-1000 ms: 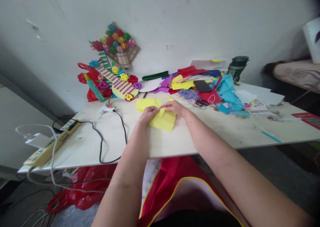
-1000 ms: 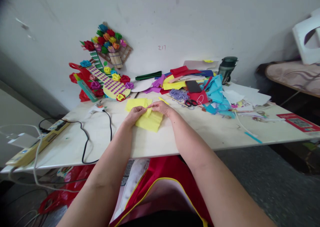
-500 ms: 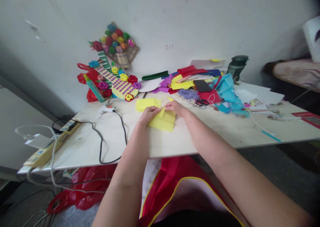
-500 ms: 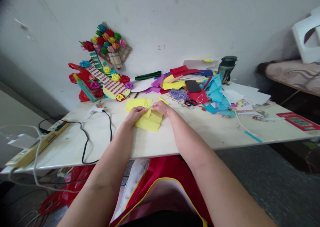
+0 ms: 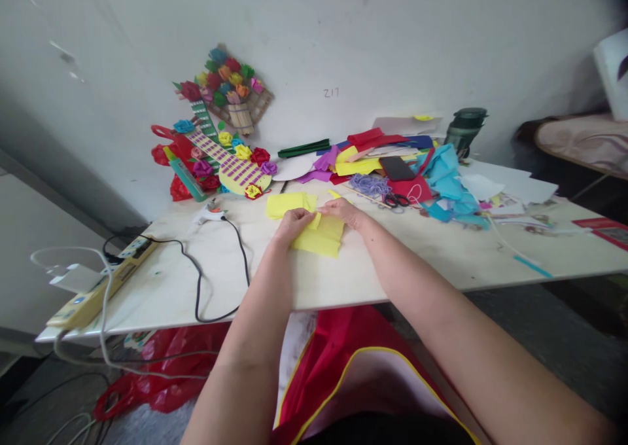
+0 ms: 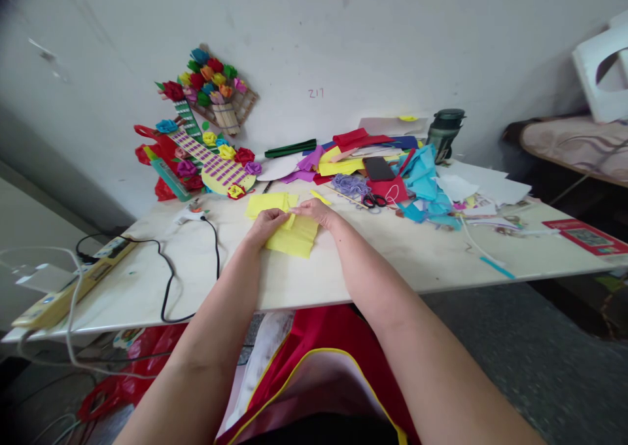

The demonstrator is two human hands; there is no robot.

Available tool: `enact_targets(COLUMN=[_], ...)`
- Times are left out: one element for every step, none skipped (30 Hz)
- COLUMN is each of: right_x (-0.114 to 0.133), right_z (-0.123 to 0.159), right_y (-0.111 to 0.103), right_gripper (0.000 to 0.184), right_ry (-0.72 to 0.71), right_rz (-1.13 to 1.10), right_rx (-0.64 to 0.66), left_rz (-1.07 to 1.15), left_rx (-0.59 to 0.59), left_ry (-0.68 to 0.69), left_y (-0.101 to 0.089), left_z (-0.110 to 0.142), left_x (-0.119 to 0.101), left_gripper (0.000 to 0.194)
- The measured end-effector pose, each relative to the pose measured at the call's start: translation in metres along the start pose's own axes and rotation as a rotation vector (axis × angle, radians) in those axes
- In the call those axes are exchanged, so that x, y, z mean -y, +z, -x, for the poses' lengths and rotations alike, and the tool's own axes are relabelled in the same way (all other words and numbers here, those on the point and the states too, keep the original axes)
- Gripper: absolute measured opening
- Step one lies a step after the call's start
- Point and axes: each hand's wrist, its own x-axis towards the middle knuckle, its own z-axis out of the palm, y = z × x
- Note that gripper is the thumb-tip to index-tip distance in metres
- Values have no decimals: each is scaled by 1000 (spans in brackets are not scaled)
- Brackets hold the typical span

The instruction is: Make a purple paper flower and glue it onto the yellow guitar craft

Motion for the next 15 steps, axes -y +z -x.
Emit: enact_targets(right_x=[0,0,0,0,0,-1,-1,-2,-2,-3,-3,-3,-3,-2,-2], right_z=[0,-1,-1,-2,-3,-3,-4,-4,-4,-4,-4,-4,-4,-4,-5], right_y=[0,1,1,2,2,2,2,2,2,2,2,2,2,2,3], right_gripper=[40,41,41,41,40,39,37,35,34,32,31,31,30,30,30], right_ry=[-19,-38,-52,-65,-77,-84,-88,-87,-85,-82,-83,-89,-100,-111,-122], right_rz=[57,108,149,180,202,215,220,216,207,199,195,199,210,226,242], right_rx=[-20,-39,-55,-68,-79,-86,-88,-88,-84,-79,-77,-77,-78,-81,-85], left_rz=[-6,-11,-14,-14,-9,1,17,38,60,83,105,124,139,150,158], left_rx=[-1,-4,-5,-7,-10,-7,1,13,28,43,58,71,80,90,99], left_ry=[7,13,15,12,2,-13,-30,-48,-67,-88,-111,-135,-156,-173,-183], left_y=[0,1,1,1,1,2,2,2,2,2,2,2,2,2,2], left_z=[0,-1,-1,-1,-1,0,0,1,2,2,3,4,5,5,6], left_x=[0,1,1,0,0,-1,-2,-2,-3,-4,-5,-6,-7,-7,-7], left_gripper=[37,36,36,36,36,37,37,39,40,41,42,43,43,43,43])
